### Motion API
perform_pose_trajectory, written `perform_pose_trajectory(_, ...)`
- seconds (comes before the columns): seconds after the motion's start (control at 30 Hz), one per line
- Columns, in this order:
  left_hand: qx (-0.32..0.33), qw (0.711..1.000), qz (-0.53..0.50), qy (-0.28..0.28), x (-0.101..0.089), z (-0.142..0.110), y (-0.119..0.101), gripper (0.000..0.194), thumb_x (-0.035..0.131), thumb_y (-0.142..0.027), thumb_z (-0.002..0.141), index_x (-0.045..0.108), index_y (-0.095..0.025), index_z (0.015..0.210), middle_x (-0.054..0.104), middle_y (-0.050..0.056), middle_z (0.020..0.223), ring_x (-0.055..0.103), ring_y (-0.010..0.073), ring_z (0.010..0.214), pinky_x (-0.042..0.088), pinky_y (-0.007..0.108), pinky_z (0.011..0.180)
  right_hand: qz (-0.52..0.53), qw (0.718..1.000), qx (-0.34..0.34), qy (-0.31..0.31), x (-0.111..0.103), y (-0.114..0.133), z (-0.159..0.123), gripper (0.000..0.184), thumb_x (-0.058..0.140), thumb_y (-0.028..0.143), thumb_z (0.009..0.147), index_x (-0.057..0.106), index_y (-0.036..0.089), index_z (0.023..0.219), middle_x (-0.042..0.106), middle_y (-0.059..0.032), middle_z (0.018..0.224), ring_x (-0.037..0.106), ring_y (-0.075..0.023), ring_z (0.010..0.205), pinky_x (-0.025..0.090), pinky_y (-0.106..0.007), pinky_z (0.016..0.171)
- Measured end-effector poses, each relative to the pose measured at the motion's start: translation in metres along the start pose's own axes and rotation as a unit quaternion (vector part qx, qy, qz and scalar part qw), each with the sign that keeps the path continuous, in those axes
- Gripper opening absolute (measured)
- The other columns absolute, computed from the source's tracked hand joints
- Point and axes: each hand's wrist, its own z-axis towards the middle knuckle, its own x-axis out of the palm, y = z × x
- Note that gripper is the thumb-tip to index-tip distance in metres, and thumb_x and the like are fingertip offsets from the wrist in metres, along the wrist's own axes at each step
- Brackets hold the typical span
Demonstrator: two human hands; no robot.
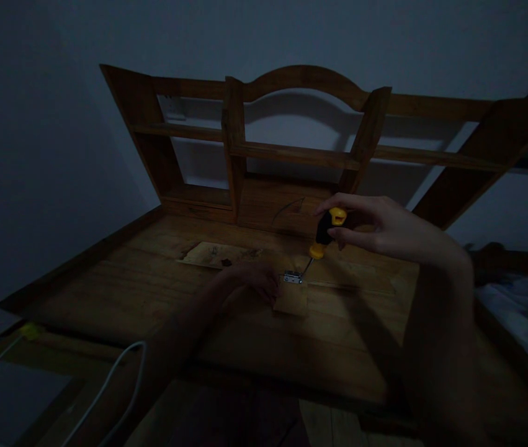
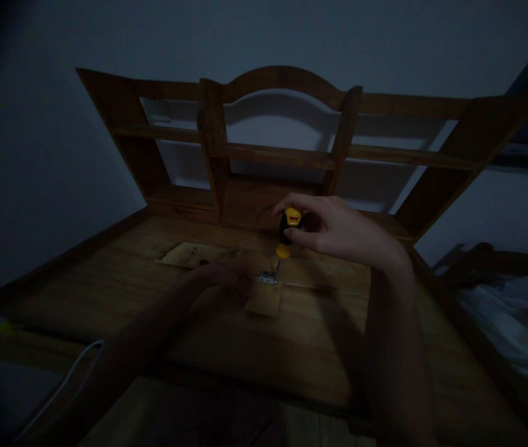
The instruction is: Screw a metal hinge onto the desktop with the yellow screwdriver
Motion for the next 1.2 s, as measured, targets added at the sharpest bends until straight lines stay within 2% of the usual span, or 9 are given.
perform_pose_trajectory(0.1,0.006,1.0,-0.003,0.003,-0.001,0.001,0.003,0.025,0.085,-0.032,0.067,0.073,-0.013,0.078,0.073,0.007,0.081,0.071,0.0163,0.076,0.057,0.024,0.071,0.015,1.0,0.009,-0.006,0.001,-0.002,-0.001,0.035,0.066,0.041,0.091,0.065,0.024,0.121,0.071,-0.0045,0.109,0.068,-0.0213,0.08,0.052,-0.03,0.064)
perform_pose_trajectory(0.23,0.016,1.0,-0.005,-0.004,-0.001,0.001,0.003,0.026,0.086,-0.034,0.067,0.073,-0.013,0.076,0.073,0.007,0.081,0.07,0.016,0.074,0.057,0.025,0.07,-0.044,0.998,-0.001,-0.053,0.008,-0.004,0.005,0.036,0.066,0.05,0.091,0.066,0.023,0.115,0.071,-0.0045,0.102,0.067,-0.0215,0.08,0.05,-0.032,0.07)
perform_pose_trajectory(0.37,-0.001,1.0,0.001,0.002,-0.001,0.001,0.0,0.029,0.088,-0.034,0.065,0.075,-0.013,0.081,0.074,0.009,0.083,0.071,0.0179,0.077,0.057,0.028,0.074,-0.074,0.994,-0.036,-0.075,0.016,-0.005,0.015,0.028,0.062,0.041,0.095,0.065,0.022,0.115,0.069,-0.004,0.109,0.066,-0.0206,0.087,0.048,-0.033,0.079)
perform_pose_trajectory(0.57,-0.001,0.999,-0.02,0.026,-0.002,0.005,0.004,0.024,0.084,-0.031,0.069,0.074,-0.014,0.081,0.073,0.008,0.085,0.071,0.0174,0.078,0.056,0.028,0.076,-0.035,0.999,-0.017,-0.018,0.019,-0.01,0.018,0.039,0.064,0.029,0.091,0.057,0.025,0.129,0.067,-0.0028,0.115,0.064,-0.0209,0.091,0.048,-0.031,0.076)
perform_pose_trajectory(0.7,0.005,1.0,-0.009,0.025,-0.002,0.003,0.003,0.021,0.083,-0.032,0.07,0.075,-0.015,0.081,0.074,0.007,0.087,0.071,0.0167,0.078,0.057,0.028,0.077,-0.044,0.998,-0.022,-0.046,0.022,-0.008,0.019,0.034,0.065,0.04,0.093,0.06,0.024,0.122,0.068,-0.0013,0.102,0.063,-0.0186,0.082,0.045,-0.029,0.07)
perform_pose_trajectory(0.8,0.004,1.0,-0.006,0.015,0.0,0.001,0.0,0.022,0.084,-0.031,0.069,0.076,-0.015,0.081,0.074,0.007,0.086,0.071,0.0172,0.079,0.057,0.026,0.076,-0.066,0.994,-0.026,-0.082,0.026,-0.007,0.022,0.035,0.062,0.051,0.095,0.063,0.022,0.115,0.068,-0.0013,0.093,0.063,-0.0183,0.08,0.044,-0.03,0.072)
perform_pose_trajectory(0.93,0.004,0.998,-0.056,0.004,0.007,-0.002,0.003,0.024,0.084,-0.026,0.067,0.075,-0.013,0.085,0.074,0.007,0.091,0.071,0.0171,0.083,0.057,0.027,0.079,-0.075,0.993,-0.024,-0.083,0.027,-0.011,0.025,0.035,0.061,0.05,0.096,0.063,0.022,0.117,0.069,-0.0028,0.099,0.064,-0.0197,0.083,0.044,-0.031,0.074)
perform_pose_trajectory(1.1,0.03,0.983,-0.167,-0.068,0.021,-0.004,0.017,0.031,0.086,-0.018,0.062,0.073,-0.014,0.09,0.072,0.005,0.094,0.07,0.0164,0.087,0.057,0.028,0.083,-0.084,0.994,-0.032,-0.068,0.023,-0.016,0.024,0.025,0.063,0.033,0.093,0.066,0.021,0.114,0.071,-0.0026,0.104,0.065,-0.0208,0.089,0.044,-0.031,0.079)
perform_pose_trajectory(1.2,0.047,0.982,-0.172,-0.058,0.028,-0.007,0.019,0.031,0.084,-0.02,0.067,0.075,-0.013,0.096,0.071,0.007,0.101,0.068,0.0137,0.086,0.055,0.025,0.082,-0.056,0.995,-0.042,-0.07,0.022,-0.018,0.022,0.022,0.062,0.037,0.095,0.067,0.021,0.109,0.072,-0.0024,0.105,0.066,-0.0206,0.093,0.045,-0.031,0.08)
